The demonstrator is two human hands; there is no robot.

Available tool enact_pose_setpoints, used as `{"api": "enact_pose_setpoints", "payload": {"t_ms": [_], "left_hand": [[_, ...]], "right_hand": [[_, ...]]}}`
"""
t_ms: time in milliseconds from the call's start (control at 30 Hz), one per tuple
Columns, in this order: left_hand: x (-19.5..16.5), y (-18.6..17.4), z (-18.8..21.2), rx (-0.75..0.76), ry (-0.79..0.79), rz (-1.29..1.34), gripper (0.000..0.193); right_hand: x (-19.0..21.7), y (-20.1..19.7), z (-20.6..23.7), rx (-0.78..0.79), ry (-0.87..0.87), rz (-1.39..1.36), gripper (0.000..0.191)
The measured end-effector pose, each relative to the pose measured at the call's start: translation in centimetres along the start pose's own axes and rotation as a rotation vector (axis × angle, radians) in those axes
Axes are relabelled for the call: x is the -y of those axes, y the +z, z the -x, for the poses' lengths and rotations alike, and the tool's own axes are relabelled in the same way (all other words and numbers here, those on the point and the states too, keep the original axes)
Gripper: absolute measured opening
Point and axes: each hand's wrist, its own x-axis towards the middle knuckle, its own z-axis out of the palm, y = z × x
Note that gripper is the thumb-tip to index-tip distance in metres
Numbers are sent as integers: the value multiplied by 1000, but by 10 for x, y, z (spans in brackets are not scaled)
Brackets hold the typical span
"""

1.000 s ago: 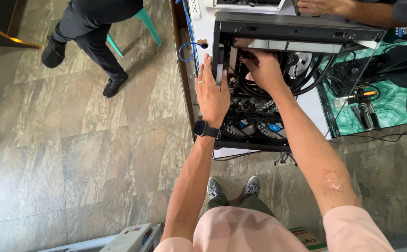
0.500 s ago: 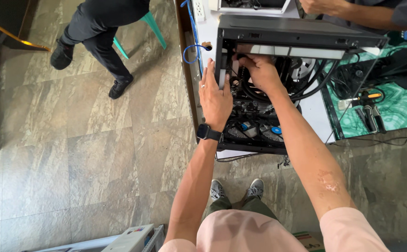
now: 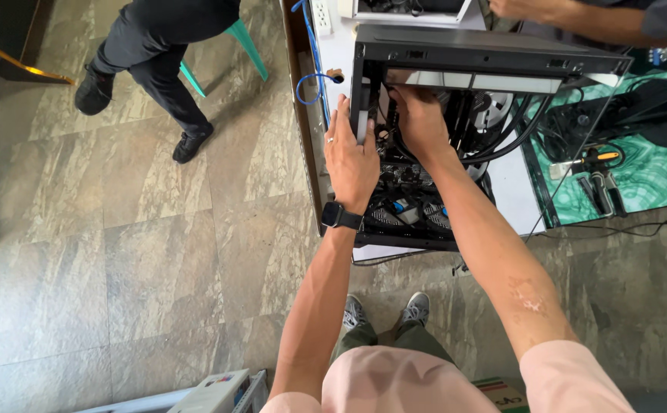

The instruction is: The person works on a desktop computer case on a workbench, unplugging and routing power cables, opening the case and repositioning it, then reaching inside to connect and seat cables and components, and finally handling a component at the bench.

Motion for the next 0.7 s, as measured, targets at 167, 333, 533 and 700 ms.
{"api": "enact_pose_setpoints", "payload": {"t_ms": [167, 333, 533, 700], "left_hand": [[-2, -3, -1, 1, 3, -18, 54], [-3, -5, -3, 14, -8, 3, 52], [-3, -9, -4, 14, 0, 64, 50], [-4, -7, -5, -19, 22, 47, 52]], "right_hand": [[3, 4, 1, 199, 107, 98, 33], [1, -3, 3, 290, -85, 197, 46], [-13, -1, -2, 330, -281, 536, 40], [-12, 5, -4, 352, -242, 505, 35]]}}
